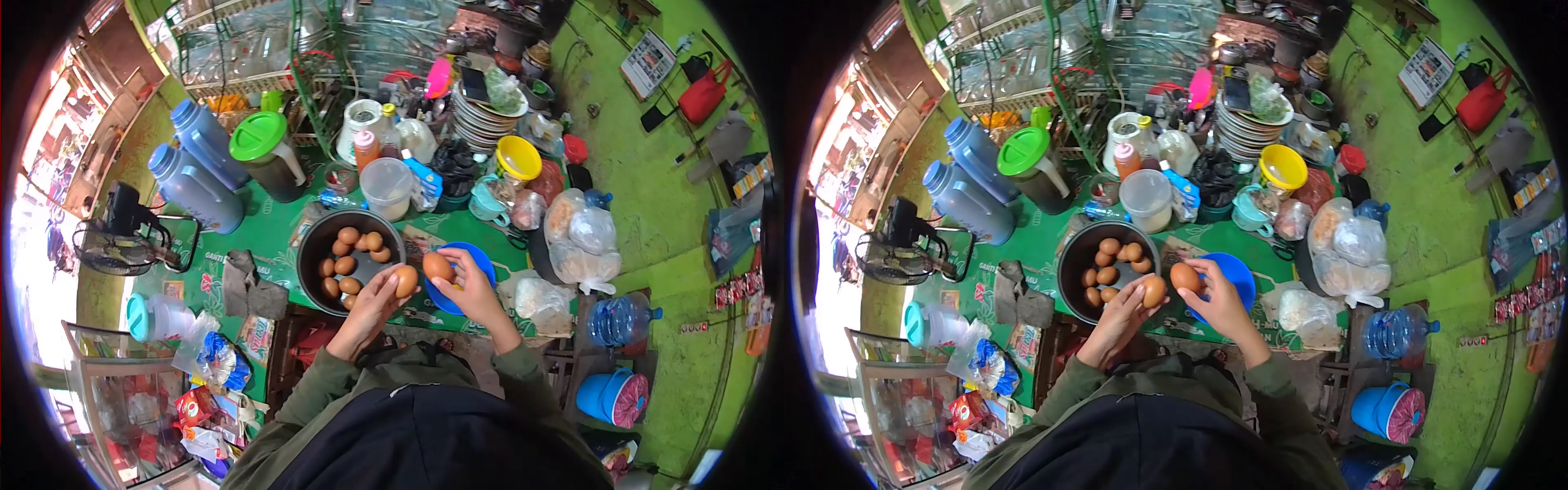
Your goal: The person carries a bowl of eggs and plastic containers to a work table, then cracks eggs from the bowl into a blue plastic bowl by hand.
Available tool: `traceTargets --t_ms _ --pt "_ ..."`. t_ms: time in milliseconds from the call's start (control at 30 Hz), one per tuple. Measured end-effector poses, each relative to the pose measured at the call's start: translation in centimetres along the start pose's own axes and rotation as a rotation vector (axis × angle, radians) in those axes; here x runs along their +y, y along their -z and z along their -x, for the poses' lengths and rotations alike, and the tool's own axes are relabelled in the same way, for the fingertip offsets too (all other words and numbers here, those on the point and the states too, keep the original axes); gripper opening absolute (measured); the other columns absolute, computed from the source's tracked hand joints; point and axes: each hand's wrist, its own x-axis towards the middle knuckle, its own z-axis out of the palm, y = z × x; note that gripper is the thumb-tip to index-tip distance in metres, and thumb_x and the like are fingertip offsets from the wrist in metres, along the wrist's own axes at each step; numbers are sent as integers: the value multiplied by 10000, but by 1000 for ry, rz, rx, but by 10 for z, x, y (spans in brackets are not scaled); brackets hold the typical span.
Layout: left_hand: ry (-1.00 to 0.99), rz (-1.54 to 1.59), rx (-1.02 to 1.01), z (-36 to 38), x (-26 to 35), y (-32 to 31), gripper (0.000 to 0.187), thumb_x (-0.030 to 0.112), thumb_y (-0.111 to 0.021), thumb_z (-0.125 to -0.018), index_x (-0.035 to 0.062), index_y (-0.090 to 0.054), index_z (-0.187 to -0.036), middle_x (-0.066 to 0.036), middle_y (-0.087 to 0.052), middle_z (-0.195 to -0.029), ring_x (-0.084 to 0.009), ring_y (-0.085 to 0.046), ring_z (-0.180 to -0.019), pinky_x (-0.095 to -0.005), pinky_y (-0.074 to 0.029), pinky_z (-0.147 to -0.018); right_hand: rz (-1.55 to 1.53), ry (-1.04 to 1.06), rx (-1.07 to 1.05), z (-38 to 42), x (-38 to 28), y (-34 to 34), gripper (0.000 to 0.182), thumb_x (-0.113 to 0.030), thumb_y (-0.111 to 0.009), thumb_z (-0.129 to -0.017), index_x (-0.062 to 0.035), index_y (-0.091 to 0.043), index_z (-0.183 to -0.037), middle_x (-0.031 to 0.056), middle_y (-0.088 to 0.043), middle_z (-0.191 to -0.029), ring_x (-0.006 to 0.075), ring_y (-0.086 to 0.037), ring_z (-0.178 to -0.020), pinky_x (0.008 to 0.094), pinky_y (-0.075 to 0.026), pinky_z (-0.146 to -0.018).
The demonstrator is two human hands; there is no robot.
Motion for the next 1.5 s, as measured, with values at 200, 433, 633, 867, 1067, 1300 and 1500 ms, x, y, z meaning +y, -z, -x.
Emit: traceTargets --t_ms 200,433,633,867,1067,1300,1500 --pt "201 -14 -76 -62 -50 -27 451 387 -503 -1041 23 -539 -1305 -51 -602 -1210 -96 -590 -1019 -249 -480 -909 355 147 365 46 -5 18 553 -150 -697 -909 -20 -451 -1386 196 -563 -1304 318 -609 -1124 383 -495 -925" --pt "233 -26 -26 -80 -70 -41 429 411 -533 -1026 11 -613 -1158 -19 -631 -1046 -68 -582 -925 -222 -487 -833 687 230 275 47 9 30 498 -87 -646 -922 -1 -455 -1374 193 -519 -1366 374 -516 -1241 441 -417 -1036" --pt "286 -38 -7 -89 -78 -36 385 383 -524 -1033 33 -608 -1169 -21 -631 -1096 -68 -578 -960 -232 -490 -858 655 255 395 45 10 32 486 -81 -624 -934 12 -449 -1379 212 -516 -1360 382 -525 -1225 442 -426 -1024" --pt "266 -74 16 -90 -77 -39 391 402 -523 -1031 46 -610 -1169 -9 -633 -1078 -75 -579 -956 -238 -477 -886 638 244 361 40 12 35 491 -76 -630 -925 5 -450 -1375 219 -531 -1337 387 -527 -1219 440 -432 -1016" --pt "233 -90 49 -93 -78 -38 384 385 -508 -1037 44 -597 -1188 -31 -626 -1084 -99 -589 -946 -248 -482 -870 514 169 303 36 41 41 479 -58 -618 -938 -1 -447 -1383 195 -542 -1335 334 -565 -1193 399 -458 -993" --pt "107 -257 2 -100 -63 -22 313 288 -410 -1031 83 -607 -1162 -37 -621 -1059 -132 -602 -933 -284 -489 -849 -281 -255 185 25 67 85 374 -203 -582 -1005 14 -511 -1302 101 -612 -1178 125 -617 -944 262 -514 -782" --pt "-425 -1096 -207 -97 -26 -50 484 264 -782 -831 43 -620 -1229 -167 -639 -1064 -341 -628 -1053 -406 -505 -885 -272 -367 -1 12 82 105 335 -227 -556 -1014 15 -563 -1246 69 -646 -983 87 -582 -753 230 -493 -699"
